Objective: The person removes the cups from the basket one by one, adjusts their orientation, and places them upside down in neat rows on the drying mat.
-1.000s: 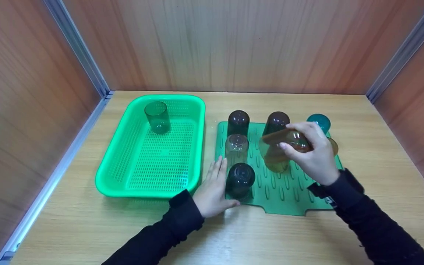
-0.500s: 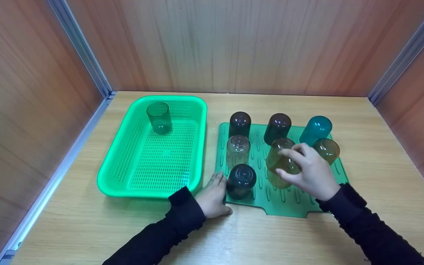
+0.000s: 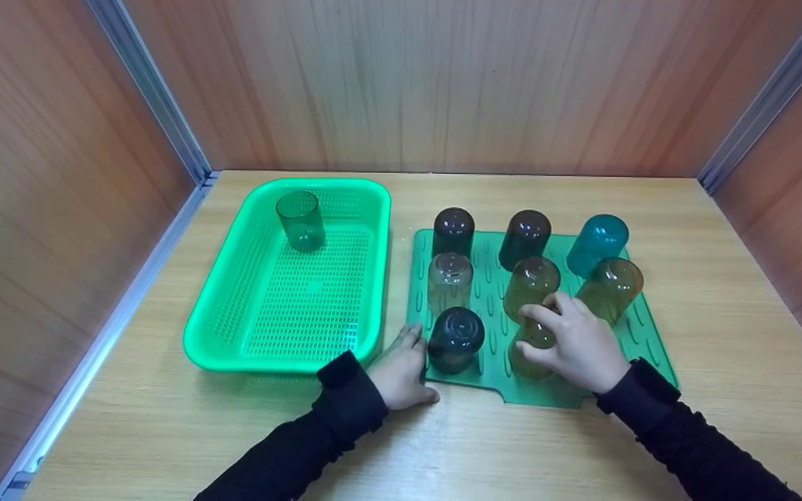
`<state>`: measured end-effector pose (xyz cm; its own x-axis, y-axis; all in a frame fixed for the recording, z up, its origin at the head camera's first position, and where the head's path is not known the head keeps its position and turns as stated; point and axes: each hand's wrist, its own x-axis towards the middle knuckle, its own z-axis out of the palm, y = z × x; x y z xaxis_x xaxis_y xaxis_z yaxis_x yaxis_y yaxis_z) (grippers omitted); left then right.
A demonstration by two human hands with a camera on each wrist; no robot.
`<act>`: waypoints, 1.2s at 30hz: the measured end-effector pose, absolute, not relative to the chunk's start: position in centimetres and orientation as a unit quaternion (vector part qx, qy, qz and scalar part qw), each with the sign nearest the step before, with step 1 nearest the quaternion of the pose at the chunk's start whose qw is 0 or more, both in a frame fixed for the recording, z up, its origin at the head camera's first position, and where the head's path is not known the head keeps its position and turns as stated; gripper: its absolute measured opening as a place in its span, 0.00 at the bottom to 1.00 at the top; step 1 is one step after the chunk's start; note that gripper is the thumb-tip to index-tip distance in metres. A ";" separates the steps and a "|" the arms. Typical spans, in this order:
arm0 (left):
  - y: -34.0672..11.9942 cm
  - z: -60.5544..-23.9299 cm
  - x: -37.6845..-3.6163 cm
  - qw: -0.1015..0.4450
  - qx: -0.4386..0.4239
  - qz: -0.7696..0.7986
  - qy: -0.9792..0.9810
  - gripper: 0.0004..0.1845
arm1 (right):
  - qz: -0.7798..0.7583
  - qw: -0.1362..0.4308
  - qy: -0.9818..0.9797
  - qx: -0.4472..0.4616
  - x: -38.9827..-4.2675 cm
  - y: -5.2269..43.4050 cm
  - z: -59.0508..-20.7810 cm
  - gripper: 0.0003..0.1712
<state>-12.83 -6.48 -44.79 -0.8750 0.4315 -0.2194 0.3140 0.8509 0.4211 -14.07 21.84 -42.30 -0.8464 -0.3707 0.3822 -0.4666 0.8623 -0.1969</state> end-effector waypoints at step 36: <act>-6.1 -41.8 -11.9 0.126 0.177 0.270 0.938 0.56 | 0.230 0.140 -0.943 0.198 -13.1 20.4 -41.0 0.27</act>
<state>-11.93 -6.12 -41.82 -0.9054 0.4005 -0.1411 0.2643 0.7916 0.5510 -13.06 20.39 -40.98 -0.8825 -0.3088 0.3548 -0.4374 0.8162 -0.3776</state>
